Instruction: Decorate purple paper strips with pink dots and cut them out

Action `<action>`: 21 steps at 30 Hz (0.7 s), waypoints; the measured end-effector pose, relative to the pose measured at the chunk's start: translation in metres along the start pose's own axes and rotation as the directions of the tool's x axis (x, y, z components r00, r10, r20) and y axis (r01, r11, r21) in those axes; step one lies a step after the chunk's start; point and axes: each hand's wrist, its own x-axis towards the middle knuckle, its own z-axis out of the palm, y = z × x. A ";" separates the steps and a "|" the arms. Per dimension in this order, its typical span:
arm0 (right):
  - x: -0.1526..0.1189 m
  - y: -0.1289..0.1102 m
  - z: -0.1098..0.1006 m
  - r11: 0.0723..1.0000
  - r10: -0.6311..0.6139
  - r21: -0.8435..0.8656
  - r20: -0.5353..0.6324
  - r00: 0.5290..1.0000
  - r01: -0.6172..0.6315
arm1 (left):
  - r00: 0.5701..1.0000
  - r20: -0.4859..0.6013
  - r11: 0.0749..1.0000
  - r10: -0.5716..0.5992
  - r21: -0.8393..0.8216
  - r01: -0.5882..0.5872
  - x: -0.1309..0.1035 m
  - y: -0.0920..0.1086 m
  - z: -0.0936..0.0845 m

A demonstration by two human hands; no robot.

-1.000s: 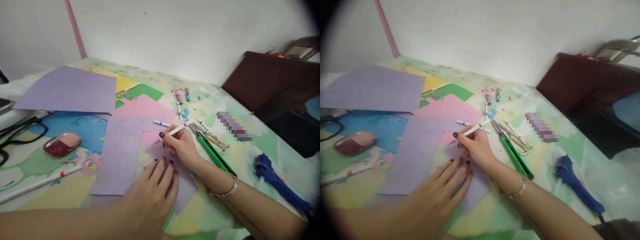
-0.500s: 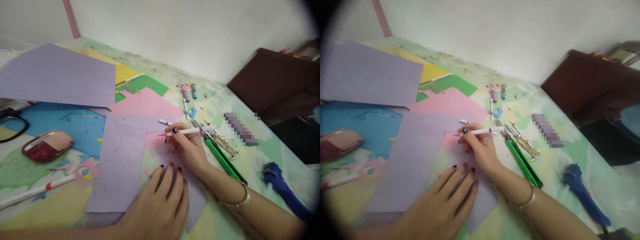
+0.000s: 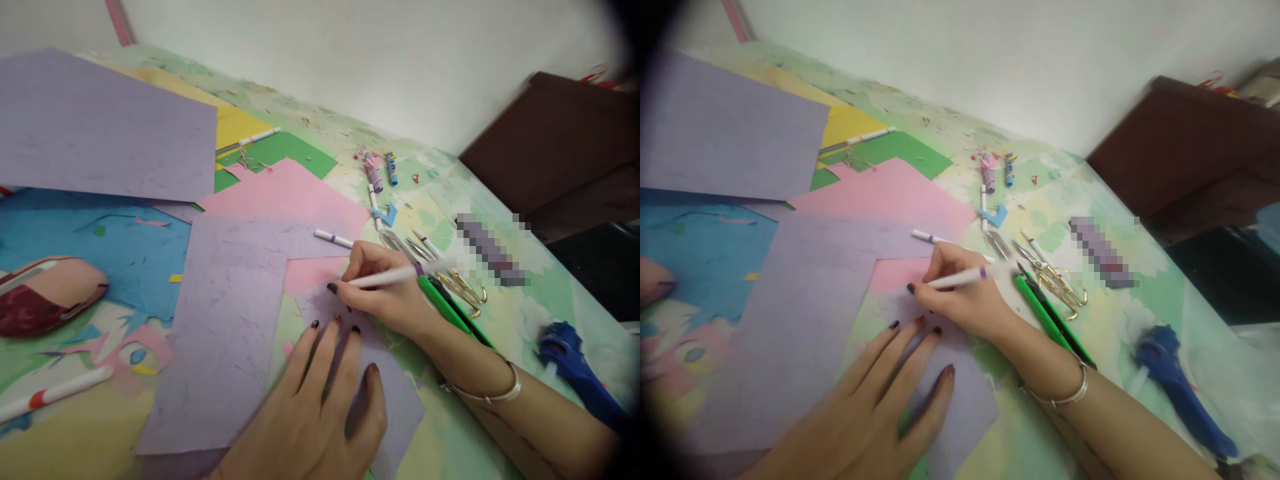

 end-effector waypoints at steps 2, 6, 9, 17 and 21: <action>0.000 0.001 0.001 0.998 -0.053 -0.043 -0.010 0.999 0.053 | 1.000 -0.004 1.000 -0.001 0.006 0.001 0.000 0.000 0.000; 0.001 0.002 0.003 0.979 -0.148 -0.150 -0.076 0.986 0.136 | 1.000 -0.010 1.000 0.000 -0.005 0.000 0.000 0.000 -0.001; 0.001 0.001 0.005 0.986 -0.124 -0.119 -0.061 0.990 0.116 | 1.000 -0.005 1.000 -0.009 -0.019 0.009 0.000 0.000 -0.001; 0.005 0.002 0.008 0.953 -0.216 -0.238 -0.113 0.970 0.185 | 1.000 0.004 1.000 0.002 -0.026 -0.002 0.001 0.001 -0.001; 0.005 0.003 0.009 0.977 -0.149 -0.166 -0.105 0.983 0.131 | 1.000 -0.007 1.000 -0.001 -0.024 0.001 0.001 0.001 -0.001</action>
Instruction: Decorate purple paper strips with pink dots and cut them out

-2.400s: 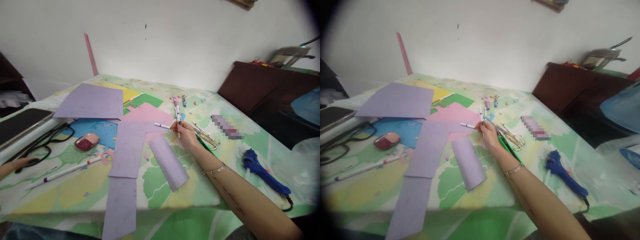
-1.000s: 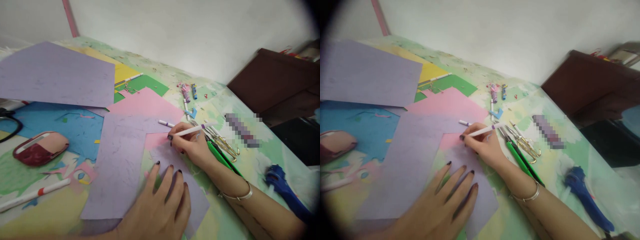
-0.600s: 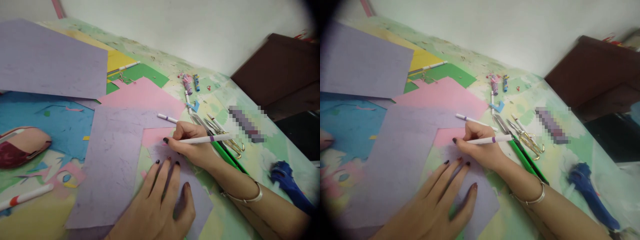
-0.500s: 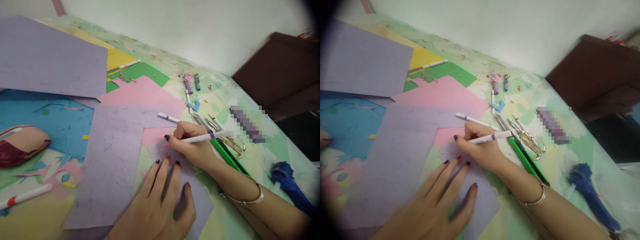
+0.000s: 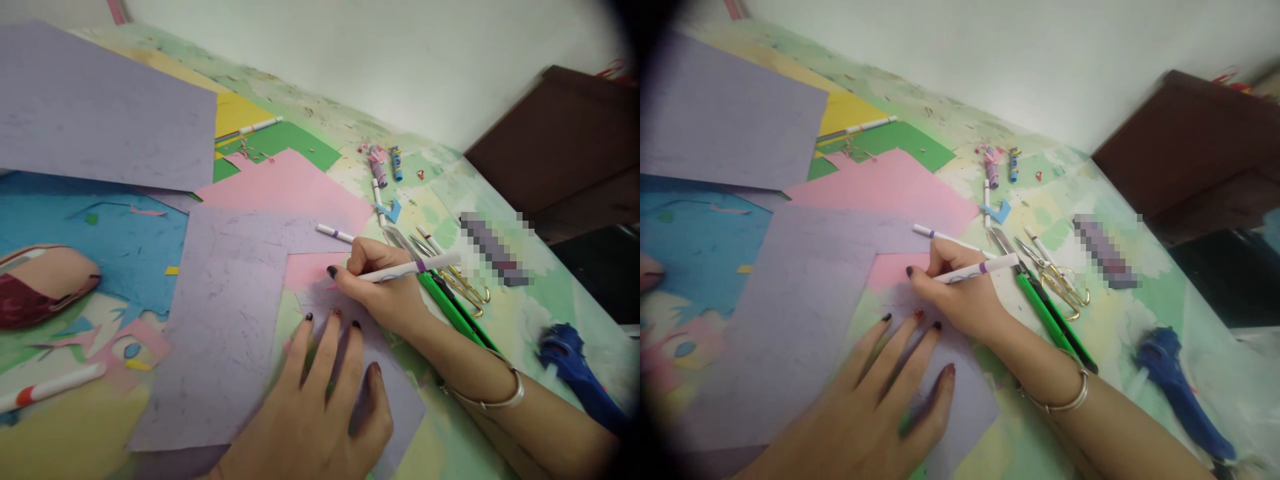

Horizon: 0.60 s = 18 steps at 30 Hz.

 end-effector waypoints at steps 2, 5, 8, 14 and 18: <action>0.000 0.000 -0.001 0.997 0.055 0.054 0.016 0.998 -0.056 | 1.000 -0.002 1.000 -0.004 0.003 0.004 0.000 0.000 0.000; -0.001 -0.001 -0.002 0.989 0.101 0.104 0.047 0.994 -0.105 | 1.000 0.009 1.000 -0.008 0.005 0.008 -0.001 0.001 0.001; -0.001 0.000 -0.002 0.995 0.071 0.068 0.025 0.997 -0.072 | 1.000 0.015 1.000 -0.005 0.002 0.005 -0.001 0.000 0.001; -0.001 0.001 -0.001 0.997 -0.034 -0.069 -0.042 0.999 0.031 | 1.000 0.019 1.000 -0.005 -0.013 0.005 0.000 0.000 0.000; 0.000 0.001 -0.002 0.996 -0.041 -0.086 -0.039 0.998 0.037 | 1.000 0.012 1.000 -0.011 -0.018 0.011 0.000 0.001 0.000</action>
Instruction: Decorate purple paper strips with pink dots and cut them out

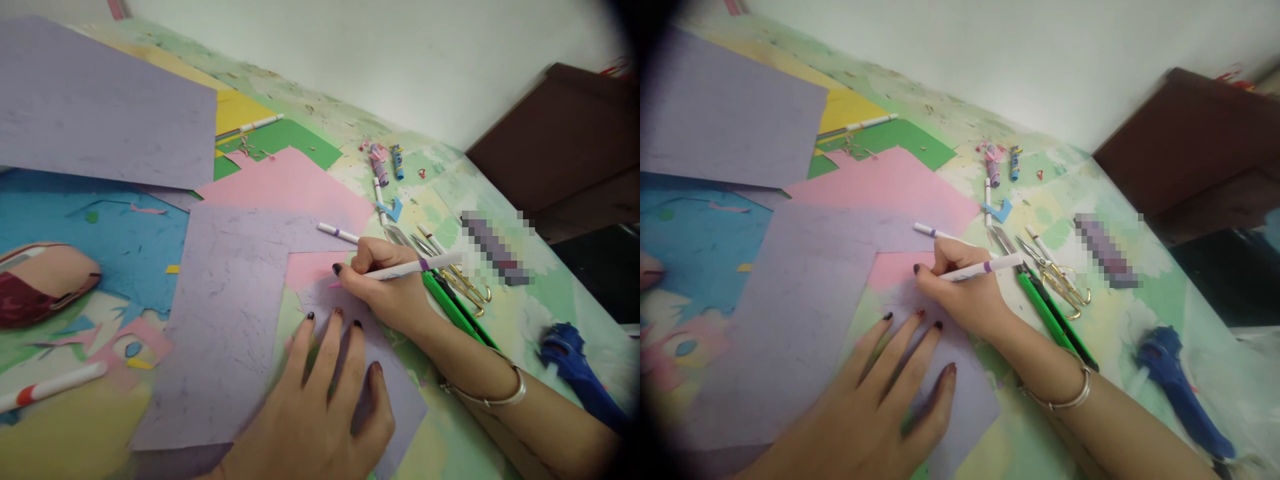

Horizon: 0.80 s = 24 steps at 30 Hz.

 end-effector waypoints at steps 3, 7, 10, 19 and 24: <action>0.000 0.000 -0.001 1.000 -0.010 -0.005 0.008 1.000 0.010 | 1.000 0.003 1.000 -0.005 0.002 0.005 0.000 0.000 0.000; 0.001 0.000 -0.001 0.999 -0.024 -0.024 0.011 1.000 0.025 | 1.000 0.004 1.000 -0.003 0.001 0.003 -0.001 -0.001 0.001; 0.000 0.000 0.000 0.999 -0.019 -0.032 0.011 1.000 0.020 | 1.000 -0.003 1.000 0.000 0.011 0.000 -0.002 0.000 0.002; 0.000 0.000 0.000 1.000 -0.009 -0.026 0.021 1.000 0.009 | 1.000 0.000 1.000 0.005 0.017 -0.005 0.000 -0.001 0.001; 0.000 0.000 -0.001 1.000 0.007 -0.019 0.025 1.000 -0.007 | 1.000 0.012 1.000 0.004 0.012 -0.004 0.000 0.000 0.002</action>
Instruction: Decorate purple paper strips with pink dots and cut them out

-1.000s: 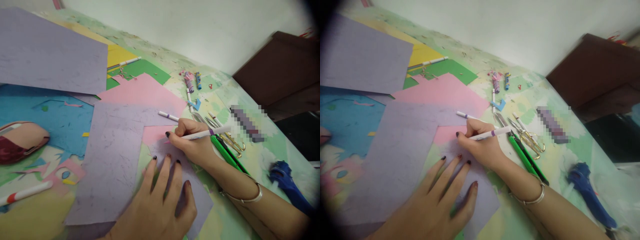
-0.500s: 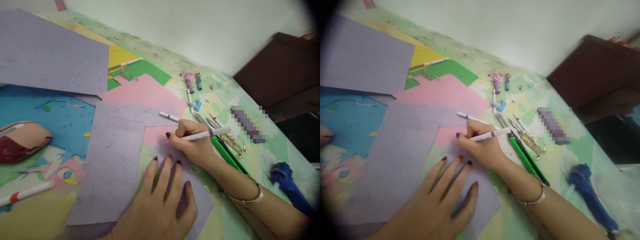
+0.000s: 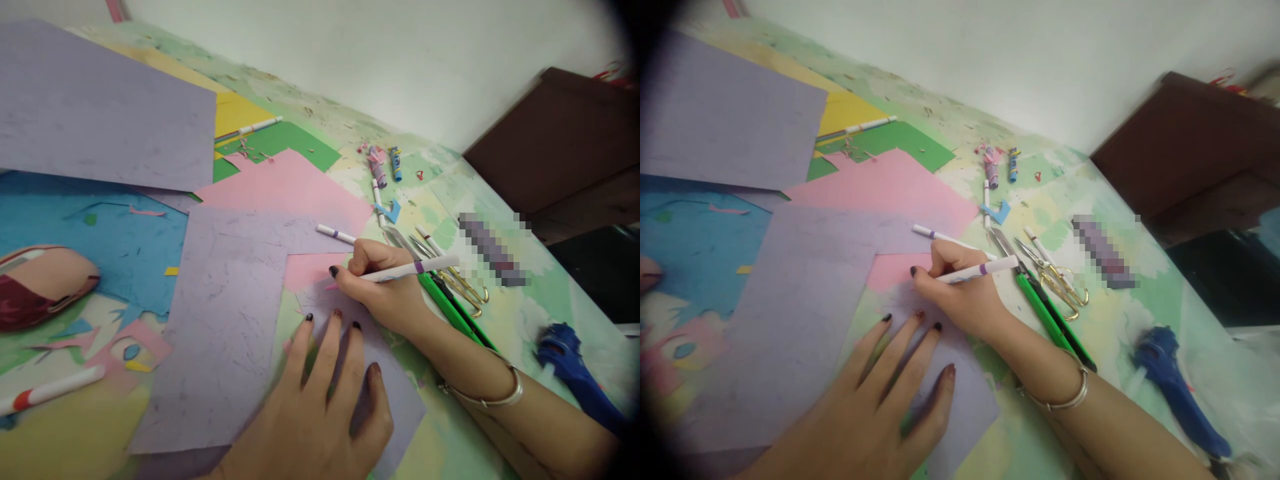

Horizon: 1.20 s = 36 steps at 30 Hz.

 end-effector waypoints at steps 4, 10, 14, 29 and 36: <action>0.000 0.000 0.000 1.000 0.000 0.006 0.004 1.000 0.000 | 1.000 -0.017 1.000 0.004 0.007 -0.004 -0.002 0.001 0.000; 0.000 0.000 0.000 1.000 -0.007 0.020 0.007 1.000 0.007 | 1.000 -0.023 1.000 0.007 -0.001 -0.007 -0.002 0.000 0.001; 0.000 -0.001 0.000 1.000 -0.011 0.010 0.004 1.000 0.011 | 1.000 -0.007 1.000 0.001 -0.003 -0.001 -0.002 0.000 0.000; 0.000 -0.003 0.000 0.967 0.148 0.196 0.075 0.986 -0.160 | 0.999 -0.034 1.000 -0.006 0.008 0.007 -0.002 0.001 0.000; 0.000 -0.001 -0.002 0.998 0.037 0.048 -0.036 0.999 -0.035 | 0.999 -0.049 1.000 -0.004 0.029 0.005 -0.001 0.001 0.002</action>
